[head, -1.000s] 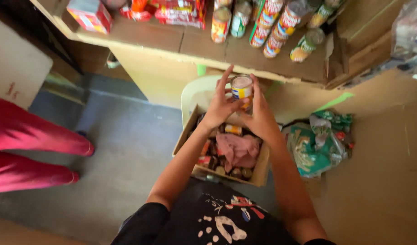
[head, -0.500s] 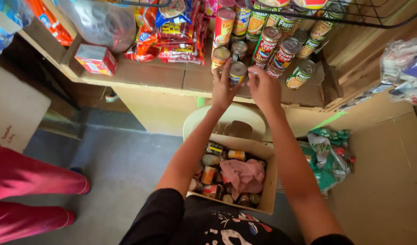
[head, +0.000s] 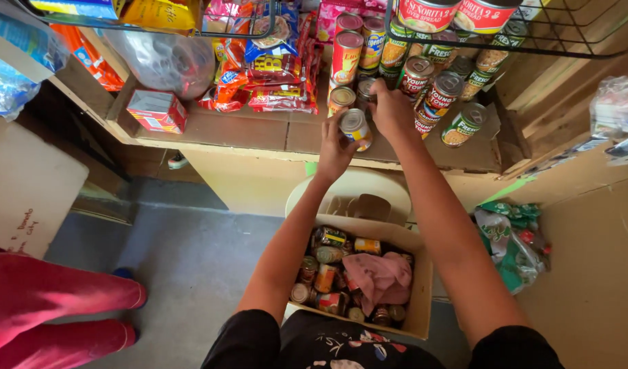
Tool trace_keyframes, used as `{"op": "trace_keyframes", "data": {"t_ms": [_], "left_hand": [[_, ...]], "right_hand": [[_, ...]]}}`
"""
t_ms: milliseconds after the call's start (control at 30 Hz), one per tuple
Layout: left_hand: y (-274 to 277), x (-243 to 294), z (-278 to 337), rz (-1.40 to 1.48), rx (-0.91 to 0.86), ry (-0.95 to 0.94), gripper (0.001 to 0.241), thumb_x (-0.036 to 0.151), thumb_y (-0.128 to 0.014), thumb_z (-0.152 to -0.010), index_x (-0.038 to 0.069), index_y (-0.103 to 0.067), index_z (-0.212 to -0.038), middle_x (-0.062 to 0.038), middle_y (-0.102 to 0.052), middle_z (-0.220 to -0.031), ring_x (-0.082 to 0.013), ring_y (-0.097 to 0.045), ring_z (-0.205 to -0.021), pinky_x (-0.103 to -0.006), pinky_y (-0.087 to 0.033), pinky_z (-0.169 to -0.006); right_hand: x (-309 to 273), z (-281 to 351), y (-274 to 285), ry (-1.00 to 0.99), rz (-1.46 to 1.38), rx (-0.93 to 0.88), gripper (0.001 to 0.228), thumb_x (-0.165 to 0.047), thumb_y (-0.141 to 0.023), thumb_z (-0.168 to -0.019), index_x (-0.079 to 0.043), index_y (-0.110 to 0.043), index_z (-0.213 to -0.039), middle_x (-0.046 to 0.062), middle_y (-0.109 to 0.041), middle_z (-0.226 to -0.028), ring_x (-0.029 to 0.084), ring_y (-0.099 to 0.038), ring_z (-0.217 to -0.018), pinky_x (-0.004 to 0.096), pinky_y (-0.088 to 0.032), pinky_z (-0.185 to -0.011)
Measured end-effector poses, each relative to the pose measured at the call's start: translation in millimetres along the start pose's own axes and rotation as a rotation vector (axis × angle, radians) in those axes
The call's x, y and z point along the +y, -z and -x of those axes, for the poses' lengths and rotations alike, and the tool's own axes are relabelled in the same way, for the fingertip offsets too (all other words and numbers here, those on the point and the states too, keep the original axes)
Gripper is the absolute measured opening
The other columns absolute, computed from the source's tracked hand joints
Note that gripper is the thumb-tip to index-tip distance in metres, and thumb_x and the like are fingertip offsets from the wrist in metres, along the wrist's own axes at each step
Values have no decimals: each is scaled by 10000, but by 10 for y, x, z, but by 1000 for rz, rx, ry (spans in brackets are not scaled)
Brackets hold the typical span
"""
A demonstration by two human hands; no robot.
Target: Clean and organize various canned goods from a box onto shelves in a grocery or pantry environment.
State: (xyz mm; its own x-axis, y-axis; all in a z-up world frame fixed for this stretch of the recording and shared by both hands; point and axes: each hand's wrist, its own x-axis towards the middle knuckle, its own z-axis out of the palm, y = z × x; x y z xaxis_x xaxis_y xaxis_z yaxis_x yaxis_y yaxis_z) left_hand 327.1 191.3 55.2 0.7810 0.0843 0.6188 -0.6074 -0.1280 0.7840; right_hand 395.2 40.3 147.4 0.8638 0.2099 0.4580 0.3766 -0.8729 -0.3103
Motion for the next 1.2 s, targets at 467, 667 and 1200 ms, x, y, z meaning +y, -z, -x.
{"op": "trace_keyframes", "data": {"t_ms": [467, 667, 1200], "left_hand": [[132, -257, 59, 78, 63, 117, 832, 57, -888, -815, -4, -409, -1492, -115, -466, -1339, -239, -580, -1252, -355, -513, -1076], [124, -84, 42, 265, -7, 88, 898, 11, -858, -827, 49, -375, -1583, -103, -433, -1369, -222, -554, -1309, -355, -513, -1139], [-302, 135, 52, -420, 71, -226, 918, 281, -913, -790, 136, -392, -1532, -103, -686, -1187, -247, -668, -1008, -507, -476, -999]], "right_hand": [[-23, 505, 309, 90, -55, 27, 168, -163, -793, -896, -75, -650, -907, 193, -689, -769, 421, -676, -750, 549, -502, -655], [-25, 685, 703, 48, -32, -4, 156, -187, -791, -919, -88, -670, -913, 189, -686, -769, 415, -673, -761, 531, -508, -672], [-13, 932, 770, -78, 146, -38, 213, -226, -755, -923, -107, -618, -1035, 164, -712, -826, 414, -688, -776, 557, -505, -627]]}}
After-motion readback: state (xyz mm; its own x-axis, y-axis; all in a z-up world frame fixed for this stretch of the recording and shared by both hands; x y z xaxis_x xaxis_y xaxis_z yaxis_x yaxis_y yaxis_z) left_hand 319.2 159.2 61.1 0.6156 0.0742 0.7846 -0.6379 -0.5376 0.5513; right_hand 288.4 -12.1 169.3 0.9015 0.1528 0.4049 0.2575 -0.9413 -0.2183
